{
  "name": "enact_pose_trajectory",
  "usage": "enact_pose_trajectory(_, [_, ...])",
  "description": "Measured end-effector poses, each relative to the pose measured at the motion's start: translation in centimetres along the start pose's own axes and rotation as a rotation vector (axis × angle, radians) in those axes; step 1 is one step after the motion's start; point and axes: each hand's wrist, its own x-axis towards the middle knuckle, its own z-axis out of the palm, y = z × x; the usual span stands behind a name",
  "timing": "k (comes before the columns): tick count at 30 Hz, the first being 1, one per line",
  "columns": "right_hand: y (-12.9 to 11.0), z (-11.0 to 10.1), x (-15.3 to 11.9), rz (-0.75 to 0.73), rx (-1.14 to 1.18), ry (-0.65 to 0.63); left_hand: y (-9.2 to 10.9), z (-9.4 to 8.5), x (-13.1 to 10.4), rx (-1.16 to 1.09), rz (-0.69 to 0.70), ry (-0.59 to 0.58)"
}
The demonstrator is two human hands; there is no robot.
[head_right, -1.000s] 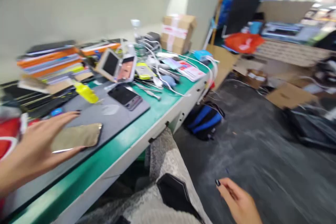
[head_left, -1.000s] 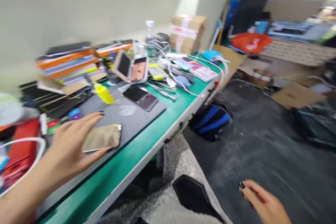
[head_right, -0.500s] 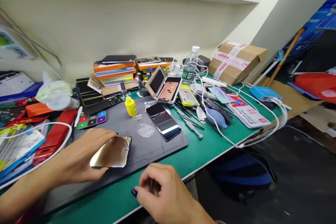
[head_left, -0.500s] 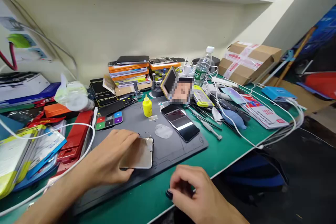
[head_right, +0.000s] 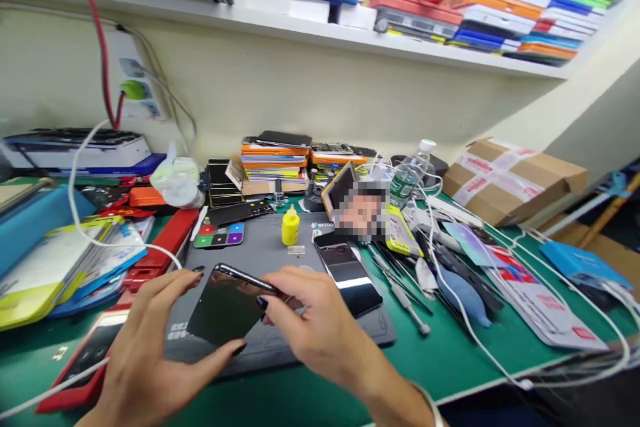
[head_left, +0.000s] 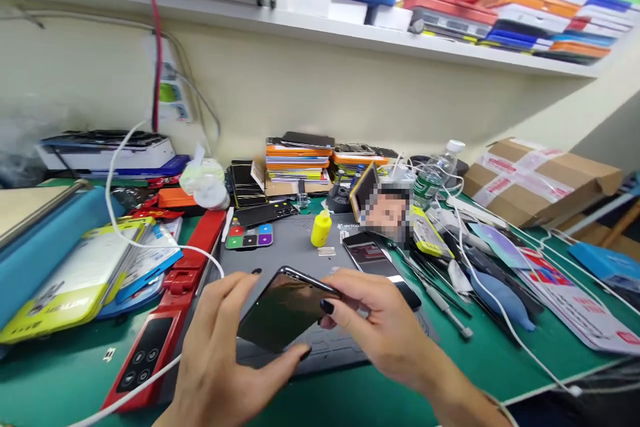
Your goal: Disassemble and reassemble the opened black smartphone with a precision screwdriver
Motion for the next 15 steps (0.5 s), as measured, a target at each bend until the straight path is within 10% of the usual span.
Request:
enact_pose_trajectory(7, [-0.1,-3.0,6.7,-0.293,-0.047,-0.486,-3.2,-0.7,1.6,-1.191,-0.562,-0.835])
enact_pose_trajectory(10, [-0.3,-2.2,8.0,-0.316,-0.115,-0.443,-3.4,0.1,2.4,-1.285,-0.573,-0.806])
enact_pose_trajectory(15, [-2.0,0.8,6.7,-0.273,-0.205,-0.017,-3.0,0.9,1.8,-1.259,-0.666,-0.602])
